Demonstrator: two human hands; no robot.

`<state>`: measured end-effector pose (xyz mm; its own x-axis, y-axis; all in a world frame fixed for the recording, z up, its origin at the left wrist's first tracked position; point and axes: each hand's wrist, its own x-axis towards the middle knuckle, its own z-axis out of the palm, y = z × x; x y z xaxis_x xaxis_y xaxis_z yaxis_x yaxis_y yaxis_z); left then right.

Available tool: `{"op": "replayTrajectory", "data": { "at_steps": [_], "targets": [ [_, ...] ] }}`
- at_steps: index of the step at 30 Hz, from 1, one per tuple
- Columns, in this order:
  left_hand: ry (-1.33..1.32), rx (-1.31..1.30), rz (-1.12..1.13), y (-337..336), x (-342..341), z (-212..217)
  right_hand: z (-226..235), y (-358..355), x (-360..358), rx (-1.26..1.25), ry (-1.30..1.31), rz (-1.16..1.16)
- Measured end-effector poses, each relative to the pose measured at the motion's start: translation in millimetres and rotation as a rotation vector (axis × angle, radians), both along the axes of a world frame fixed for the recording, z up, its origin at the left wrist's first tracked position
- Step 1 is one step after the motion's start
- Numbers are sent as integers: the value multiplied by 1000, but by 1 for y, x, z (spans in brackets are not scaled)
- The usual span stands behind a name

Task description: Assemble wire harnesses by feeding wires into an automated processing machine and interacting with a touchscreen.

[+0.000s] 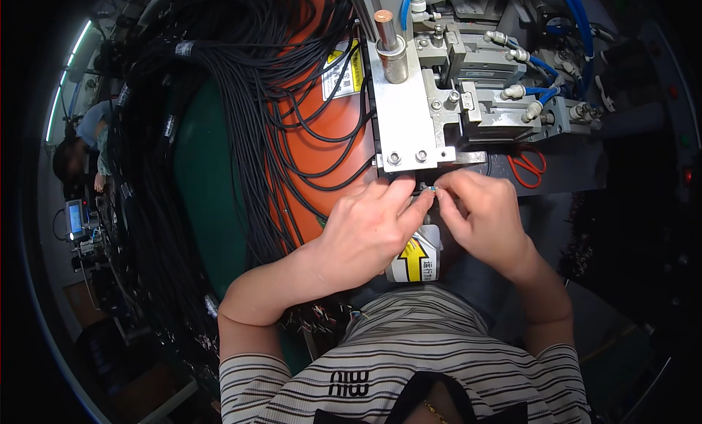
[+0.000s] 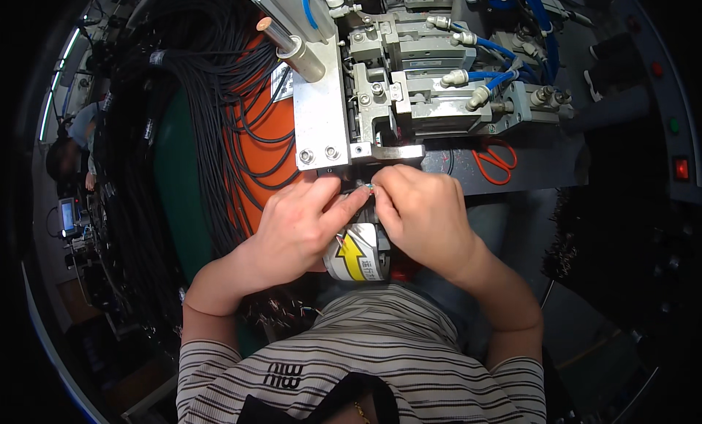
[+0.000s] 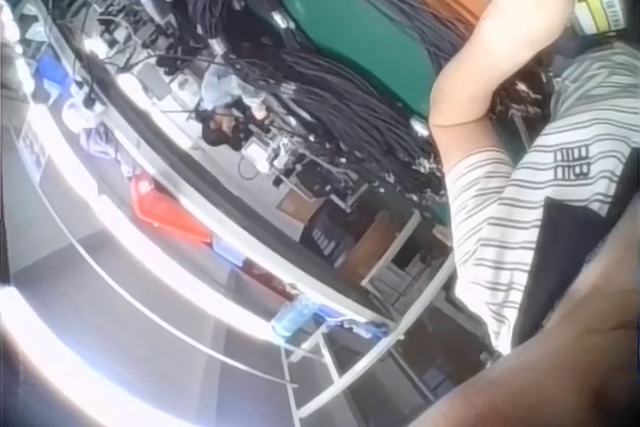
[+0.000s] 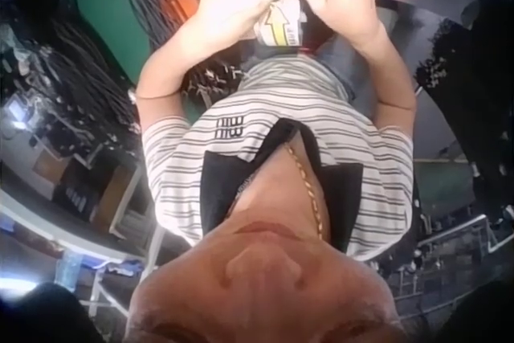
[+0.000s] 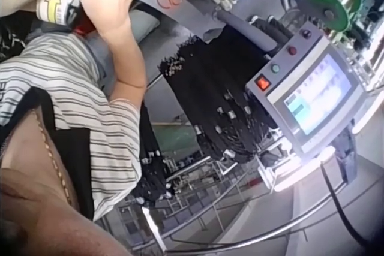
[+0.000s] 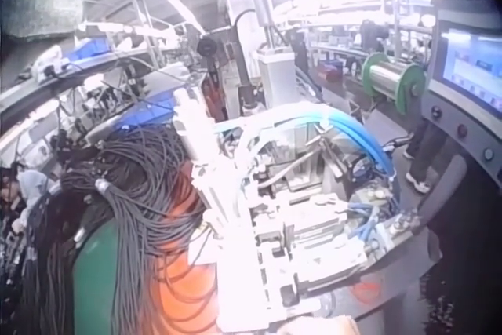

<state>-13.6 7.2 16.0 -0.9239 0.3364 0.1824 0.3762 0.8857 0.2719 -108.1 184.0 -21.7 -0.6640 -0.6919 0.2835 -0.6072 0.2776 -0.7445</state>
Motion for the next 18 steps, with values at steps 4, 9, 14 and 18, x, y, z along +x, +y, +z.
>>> {"op": "replayTrajectory", "data": {
  "at_steps": [4, 9, 14, 18],
  "targets": [
    [-26, -26, 21, -4, 1, 0, -6, 1, 0, -38, -255, -12],
    [23, 212, 89, -24, 17, -11, -10, 2, 4, -82, -297, -51],
    [165, 49, 150, -23, 22, -13, 0, 7, 7, -54, -81, -99],
    [133, 116, 195, -16, 22, -22, 17, -3, 27, -216, -231, 61]
  ]
}}
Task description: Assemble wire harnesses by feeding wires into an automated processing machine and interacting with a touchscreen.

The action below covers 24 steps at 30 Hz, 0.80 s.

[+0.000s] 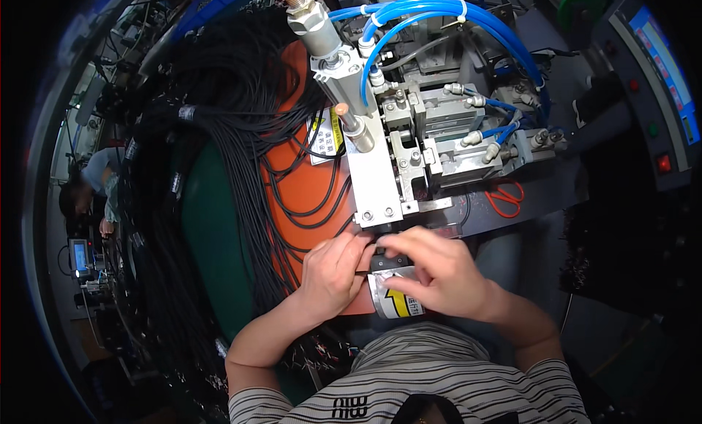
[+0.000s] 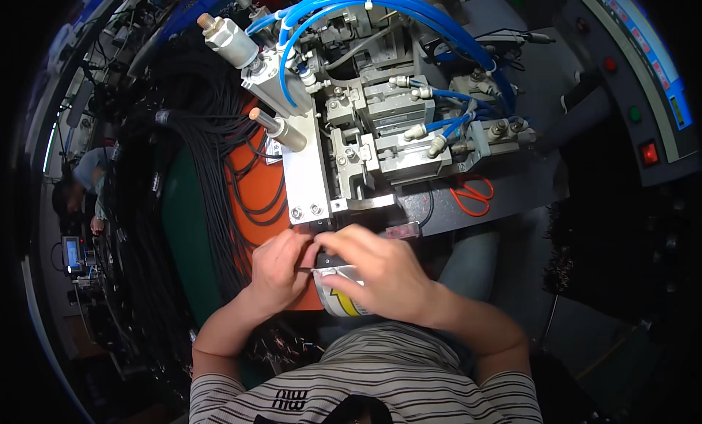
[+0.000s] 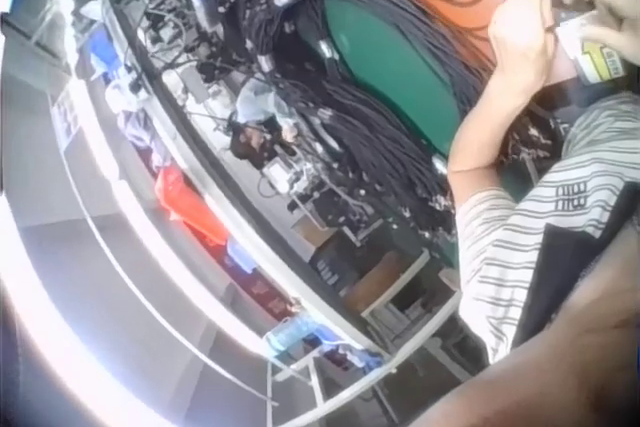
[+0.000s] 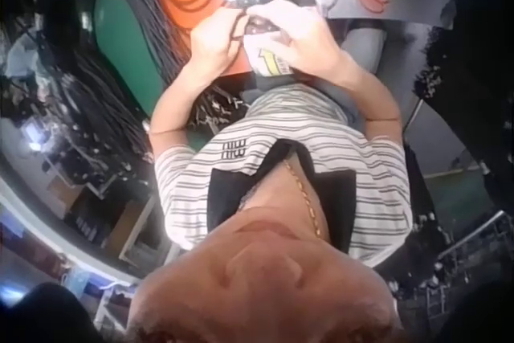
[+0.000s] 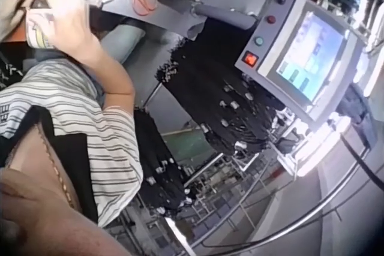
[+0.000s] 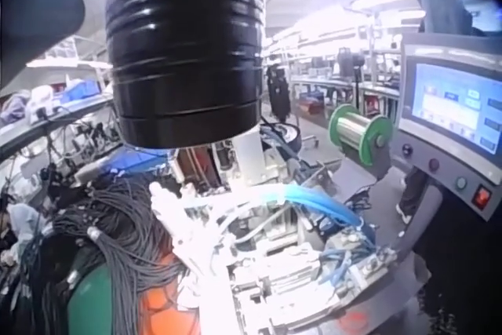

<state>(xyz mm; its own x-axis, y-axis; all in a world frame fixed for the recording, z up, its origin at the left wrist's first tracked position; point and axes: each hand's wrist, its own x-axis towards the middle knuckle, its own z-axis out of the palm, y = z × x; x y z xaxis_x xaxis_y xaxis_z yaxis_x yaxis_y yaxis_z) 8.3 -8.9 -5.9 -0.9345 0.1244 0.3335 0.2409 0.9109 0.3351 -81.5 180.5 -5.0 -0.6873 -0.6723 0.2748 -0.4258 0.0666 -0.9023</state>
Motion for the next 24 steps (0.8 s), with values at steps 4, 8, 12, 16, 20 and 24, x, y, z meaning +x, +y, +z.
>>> {"op": "replayTrajectory", "data": {
  "at_steps": [4, 8, 12, 16, 20, 24],
  "targets": [
    [-176, 330, -14, 0, -8, 5, -20, -8, -2, -220, 228, 83],
    [-126, 309, -12, 1, -10, -4, 1, -7, 5, -48, -165, 120],
    [-257, 394, -17, 5, -18, 9, -13, -10, 2, -185, -92, -2],
    [-229, 579, -105, -2, -15, 11, -25, 1, -1, -181, -173, -180],
    [-317, 716, -10, 3, -17, 14, -12, 3, 2, -346, -741, -63],
    [-321, 674, -28, 6, -17, 15, -20, 9, -13, -316, -1009, 90]
  ]
}}
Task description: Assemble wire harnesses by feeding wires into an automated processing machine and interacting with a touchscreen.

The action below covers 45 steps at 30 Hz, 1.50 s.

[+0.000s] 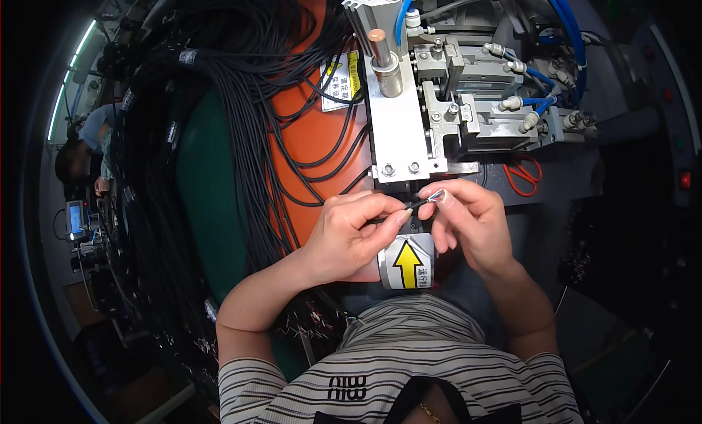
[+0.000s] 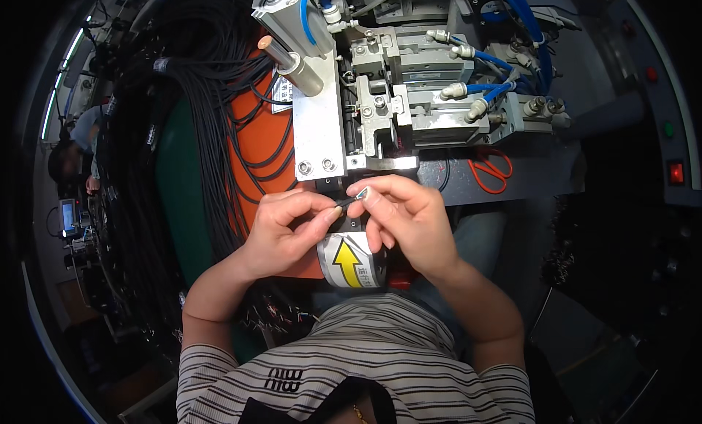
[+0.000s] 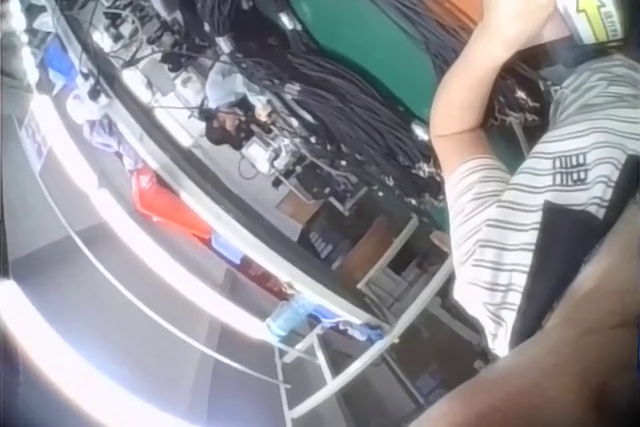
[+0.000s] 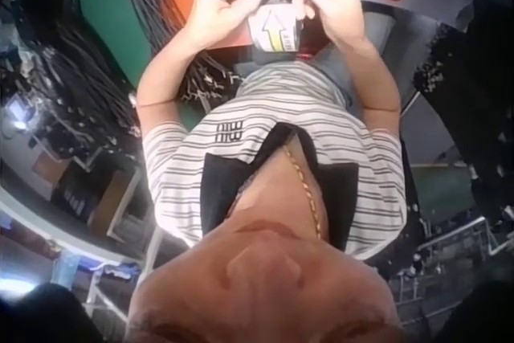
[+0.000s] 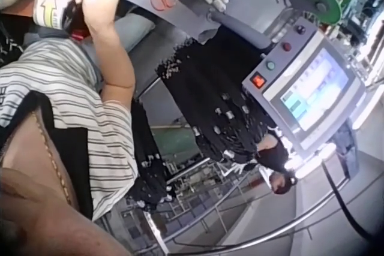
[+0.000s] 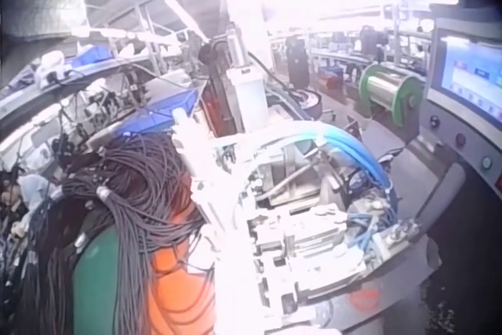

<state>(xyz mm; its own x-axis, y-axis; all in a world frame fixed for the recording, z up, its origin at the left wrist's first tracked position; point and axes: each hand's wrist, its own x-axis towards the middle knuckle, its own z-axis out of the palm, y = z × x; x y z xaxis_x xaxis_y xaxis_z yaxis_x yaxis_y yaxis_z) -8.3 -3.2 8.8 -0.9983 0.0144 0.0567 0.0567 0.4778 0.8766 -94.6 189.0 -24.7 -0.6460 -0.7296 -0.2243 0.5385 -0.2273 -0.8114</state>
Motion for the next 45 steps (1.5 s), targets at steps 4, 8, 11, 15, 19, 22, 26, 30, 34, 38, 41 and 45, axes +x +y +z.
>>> {"op": "replayTrajectory", "data": {
  "at_steps": [4, 8, 11, 15, 19, 22, 26, 30, 34, 38, 41, 45],
  "targets": [
    [25, -1, -55, -1, -1, -7, -6, 3, -11, -41, -140, 117],
    [-79, 114, -82, -4, -5, -2, 0, 5, -7, 21, 55, 117],
    [-74, 111, -90, -1, -5, -5, -3, 6, -9, 8, 26, 69],
    [-6, 49, -119, -2, -4, -8, 3, 10, -19, 62, 47, 137],
    [-138, 181, -196, -11, -8, -3, 0, 10, -19, 56, 74, 184],
    [-213, 284, -261, -12, -11, -3, -8, 4, -13, 13, 137, 122],
    [123, -62, -189, 5, -10, -7, -17, -6, 3, 17, 308, -44],
    [403, -531, -84, 13, -8, -2, -14, -6, 6, 85, 319, -105],
    [381, -419, -59, 8, -6, -10, 4, 0, -1, 1, 23, -18],
    [401, -448, -53, 10, -8, -10, 11, 0, 0, 30, -13, -2],
    [362, -349, -44, 10, -8, -13, 9, -1, 6, 114, 225, -45],
    [196, -69, -58, 8, -9, -11, -2, -3, 8, -8, 213, -89]
  ]
}}
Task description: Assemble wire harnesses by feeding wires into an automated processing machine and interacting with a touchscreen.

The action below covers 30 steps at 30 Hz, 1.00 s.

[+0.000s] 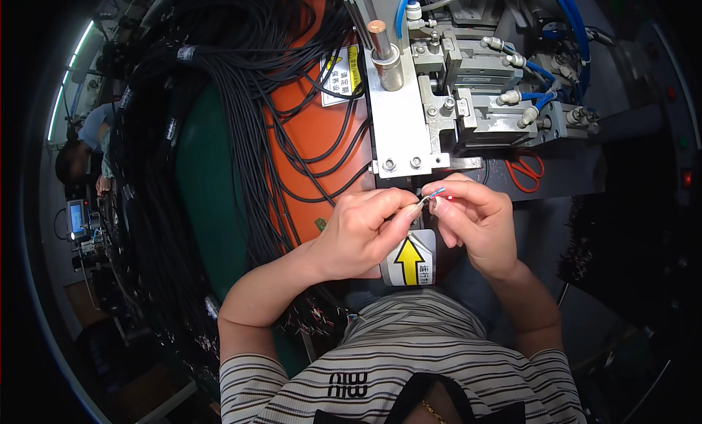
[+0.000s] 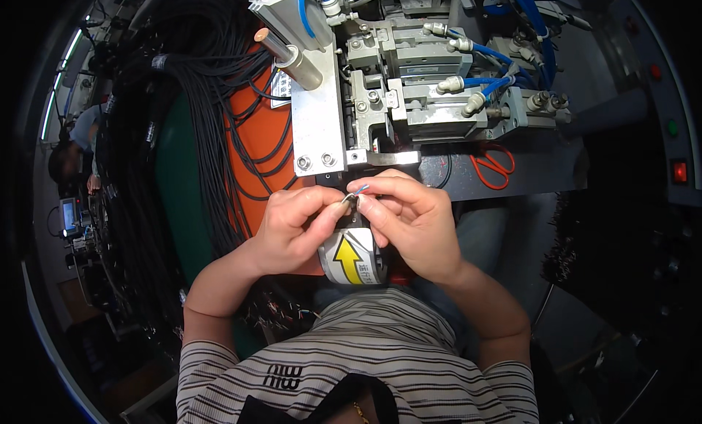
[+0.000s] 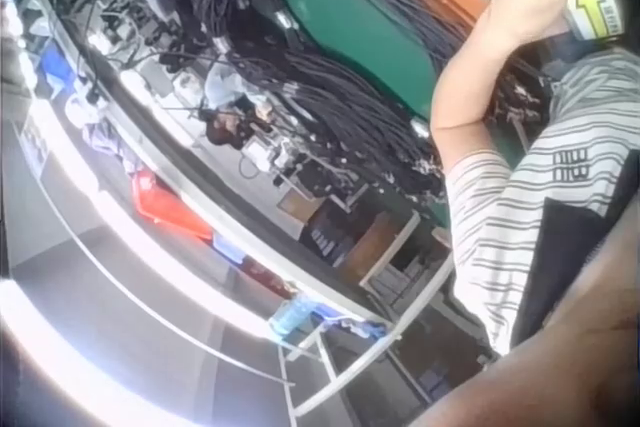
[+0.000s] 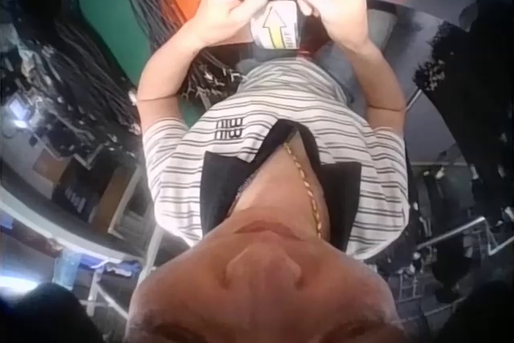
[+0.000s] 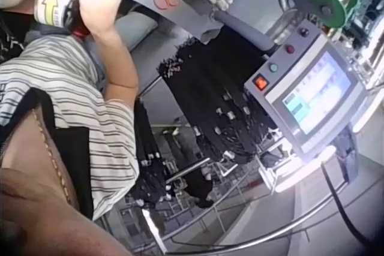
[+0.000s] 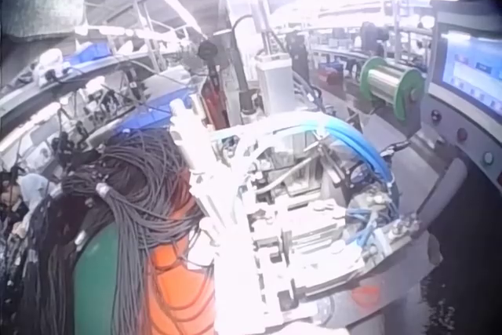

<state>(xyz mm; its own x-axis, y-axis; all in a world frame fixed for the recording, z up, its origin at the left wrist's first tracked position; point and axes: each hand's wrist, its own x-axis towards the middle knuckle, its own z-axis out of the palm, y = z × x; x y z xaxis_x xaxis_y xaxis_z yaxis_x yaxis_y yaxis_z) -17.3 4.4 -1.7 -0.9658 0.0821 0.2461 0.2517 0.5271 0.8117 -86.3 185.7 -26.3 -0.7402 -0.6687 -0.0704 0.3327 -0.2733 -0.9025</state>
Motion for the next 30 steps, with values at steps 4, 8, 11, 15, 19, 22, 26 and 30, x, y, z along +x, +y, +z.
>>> {"op": "replayTrajectory", "data": {
  "at_steps": [4, 8, 11, 15, 19, 22, 26, 30],
  "targets": [
    [-24, 79, 7, 3, 1, -2, -6, -4, 7, 157, 665, -201],
    [97, -110, -14, 1, 1, -1, 11, 8, -7, 8, -291, 115],
    [155, -216, -29, 0, 1, -2, 14, 8, -9, 0, -374, 148],
    [176, -242, -18, 0, 1, -2, 11, 3, 5, 148, 32, -85],
    [177, -228, -8, 2, 1, -1, 6, 2, 2, 343, 839, -333],
    [191, -238, -5, 3, 1, 0, 6, 0, 2, 401, 1113, -405],
    [218, -247, 11, 4, 2, 0, 6, -1, 3, 394, 1129, -445],
    [225, -247, 9, 4, 2, -1, -1, -3, -2, 356, 1252, -464]
  ]
}}
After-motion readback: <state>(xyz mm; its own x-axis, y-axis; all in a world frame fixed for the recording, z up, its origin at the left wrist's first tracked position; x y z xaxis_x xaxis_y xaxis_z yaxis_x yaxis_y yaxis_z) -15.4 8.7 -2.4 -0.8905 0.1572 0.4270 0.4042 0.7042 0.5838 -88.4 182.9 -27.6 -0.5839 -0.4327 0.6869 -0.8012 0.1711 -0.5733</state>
